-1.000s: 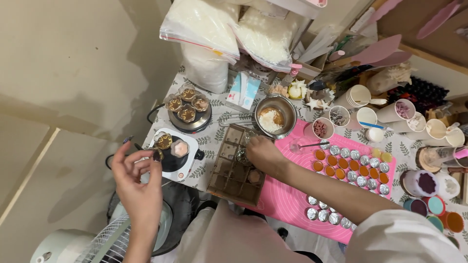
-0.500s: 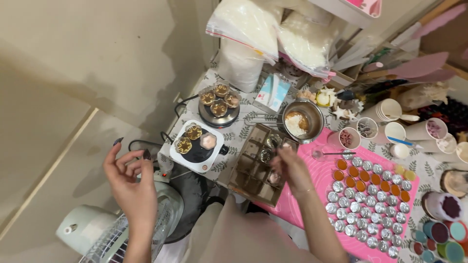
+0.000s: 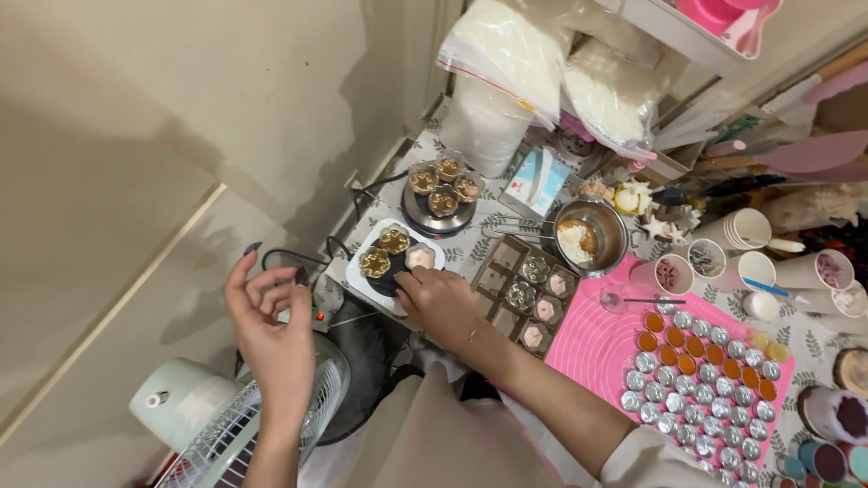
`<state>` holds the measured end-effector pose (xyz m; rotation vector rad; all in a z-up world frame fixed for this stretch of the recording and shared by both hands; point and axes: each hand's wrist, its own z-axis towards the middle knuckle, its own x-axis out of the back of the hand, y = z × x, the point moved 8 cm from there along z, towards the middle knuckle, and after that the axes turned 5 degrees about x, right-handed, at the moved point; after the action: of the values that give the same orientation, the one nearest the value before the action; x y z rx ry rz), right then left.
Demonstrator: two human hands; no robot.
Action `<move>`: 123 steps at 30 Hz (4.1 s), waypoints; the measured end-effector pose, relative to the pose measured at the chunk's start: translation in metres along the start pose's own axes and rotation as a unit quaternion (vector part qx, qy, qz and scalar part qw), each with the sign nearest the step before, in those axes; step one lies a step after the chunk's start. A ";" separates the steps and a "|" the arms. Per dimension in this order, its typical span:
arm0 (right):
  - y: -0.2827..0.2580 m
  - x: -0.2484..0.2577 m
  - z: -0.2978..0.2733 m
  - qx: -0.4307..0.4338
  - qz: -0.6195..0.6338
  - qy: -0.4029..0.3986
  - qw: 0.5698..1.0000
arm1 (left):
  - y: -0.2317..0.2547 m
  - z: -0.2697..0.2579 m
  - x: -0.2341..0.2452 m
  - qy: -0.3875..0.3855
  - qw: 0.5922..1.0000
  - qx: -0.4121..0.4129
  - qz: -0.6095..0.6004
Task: The recorder prepares tealight candle containers by placing wicks and small decorations into tins on a workbench.
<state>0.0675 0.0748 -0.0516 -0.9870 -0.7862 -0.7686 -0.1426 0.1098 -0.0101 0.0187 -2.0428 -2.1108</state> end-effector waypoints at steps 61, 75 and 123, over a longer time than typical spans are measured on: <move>0.147 0.150 -0.056 -0.126 0.011 0.035 0.991 | -0.009 0.000 -0.038 -0.052 0.998 0.039 -0.027; 0.332 0.099 -0.216 -0.435 0.243 0.265 0.825 | 0.022 -0.037 -0.138 -0.150 0.989 0.021 -0.009; 0.300 0.095 -0.222 -0.437 0.295 0.311 0.791 | 0.024 -0.041 -0.105 -0.100 0.995 0.024 0.016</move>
<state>0.4149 -0.0420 -0.1706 -1.5639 0.5382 -0.8216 -0.0299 0.0852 -0.0016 -0.2246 -2.1889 -2.1193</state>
